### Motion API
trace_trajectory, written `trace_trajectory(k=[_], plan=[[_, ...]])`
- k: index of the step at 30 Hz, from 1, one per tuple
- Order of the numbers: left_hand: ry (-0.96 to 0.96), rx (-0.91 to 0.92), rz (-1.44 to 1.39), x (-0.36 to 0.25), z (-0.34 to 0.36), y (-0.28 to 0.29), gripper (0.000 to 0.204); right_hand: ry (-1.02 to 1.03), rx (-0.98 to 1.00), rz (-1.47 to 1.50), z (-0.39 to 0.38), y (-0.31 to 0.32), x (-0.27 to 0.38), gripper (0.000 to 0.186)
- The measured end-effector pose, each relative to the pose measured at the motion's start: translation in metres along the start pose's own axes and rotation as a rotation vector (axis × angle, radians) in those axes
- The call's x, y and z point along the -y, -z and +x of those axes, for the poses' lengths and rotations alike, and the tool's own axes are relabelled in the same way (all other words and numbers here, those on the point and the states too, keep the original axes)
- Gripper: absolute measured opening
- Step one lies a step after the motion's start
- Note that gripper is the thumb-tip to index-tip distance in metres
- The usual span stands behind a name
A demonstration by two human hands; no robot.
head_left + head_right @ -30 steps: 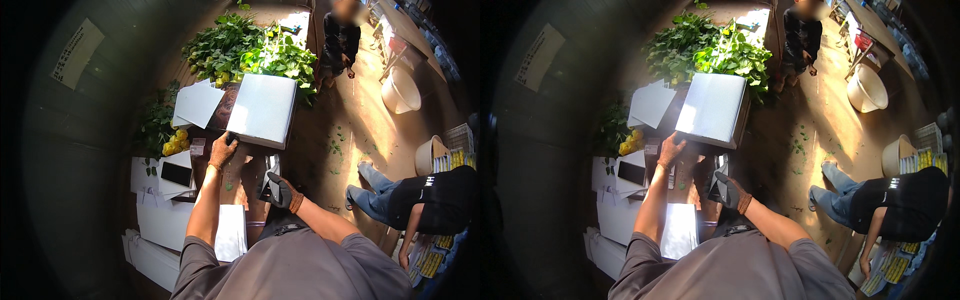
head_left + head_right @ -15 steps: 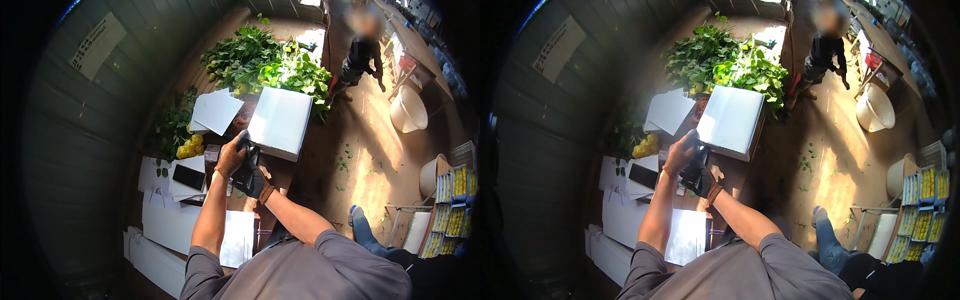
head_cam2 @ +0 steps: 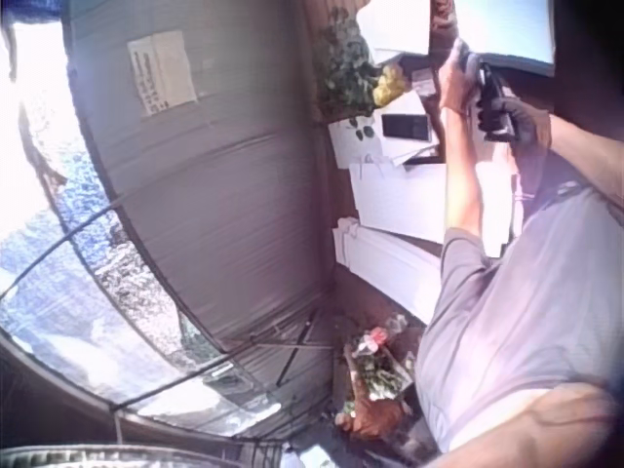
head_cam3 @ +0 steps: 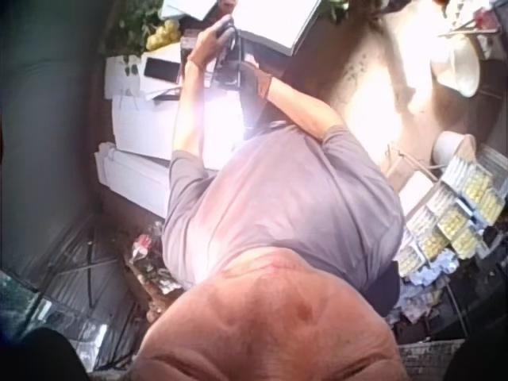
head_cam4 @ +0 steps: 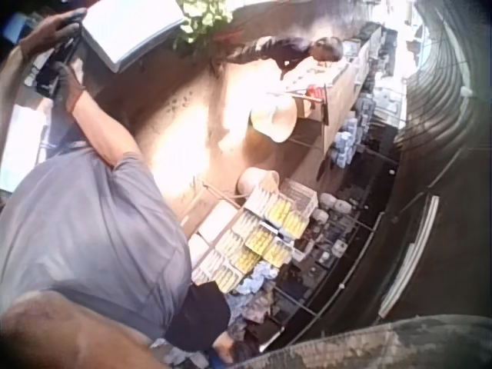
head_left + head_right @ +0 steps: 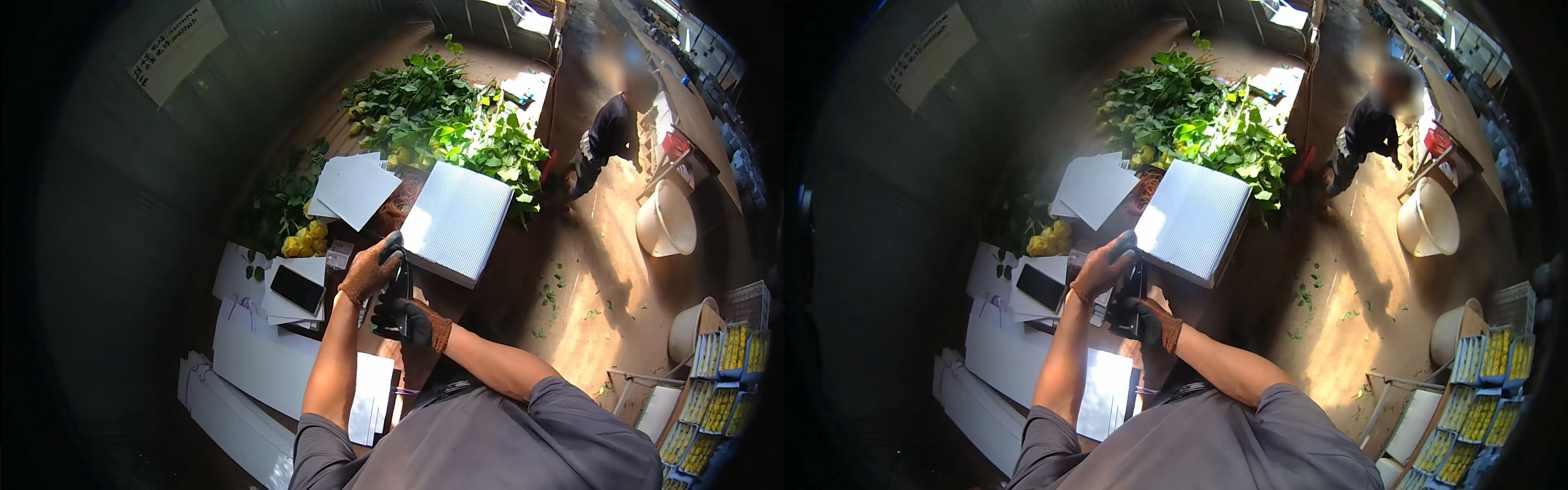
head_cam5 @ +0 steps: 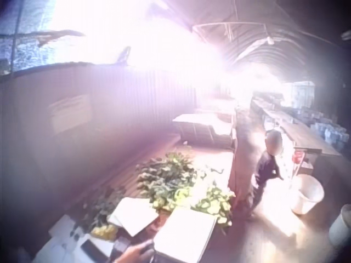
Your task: The person arranges yellow roses and green foliage into white boxes on a wooden table. They place flowers and leaves into the boxes, close the lids, and occasionally handle a packaged bun and a small container.
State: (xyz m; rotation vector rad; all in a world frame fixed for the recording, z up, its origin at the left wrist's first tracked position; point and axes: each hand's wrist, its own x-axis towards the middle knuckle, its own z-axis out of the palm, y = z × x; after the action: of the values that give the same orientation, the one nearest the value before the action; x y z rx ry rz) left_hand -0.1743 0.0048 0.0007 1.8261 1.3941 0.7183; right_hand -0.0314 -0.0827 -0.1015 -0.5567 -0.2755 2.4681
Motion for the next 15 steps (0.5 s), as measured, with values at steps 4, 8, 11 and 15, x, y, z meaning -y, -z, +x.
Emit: trace_trajectory(k=[4, 8, 11, 15], plan=[[0.074, -0.119, 0.243, 0.003, -0.008, -0.002, 0.056, -0.261, 0.383, -1.239, -0.067, -0.018, 0.073, 0.055], [0.135, -0.204, 0.568, -0.047, 0.015, -0.034, 0.071, -0.49, 0.874, -1.541, -0.08, -0.064, 0.204, 0.065], [0.145, -0.133, 0.661, -0.087, 0.064, -0.075, 0.076, -0.528, 0.905, -1.763, -0.053, -0.089, 0.33, 0.059], [0.3, -0.268, 0.659, -0.099, 0.091, -0.117, 0.082, -0.331, 0.623, -2.424, 0.015, -0.092, 0.434, 0.038]])
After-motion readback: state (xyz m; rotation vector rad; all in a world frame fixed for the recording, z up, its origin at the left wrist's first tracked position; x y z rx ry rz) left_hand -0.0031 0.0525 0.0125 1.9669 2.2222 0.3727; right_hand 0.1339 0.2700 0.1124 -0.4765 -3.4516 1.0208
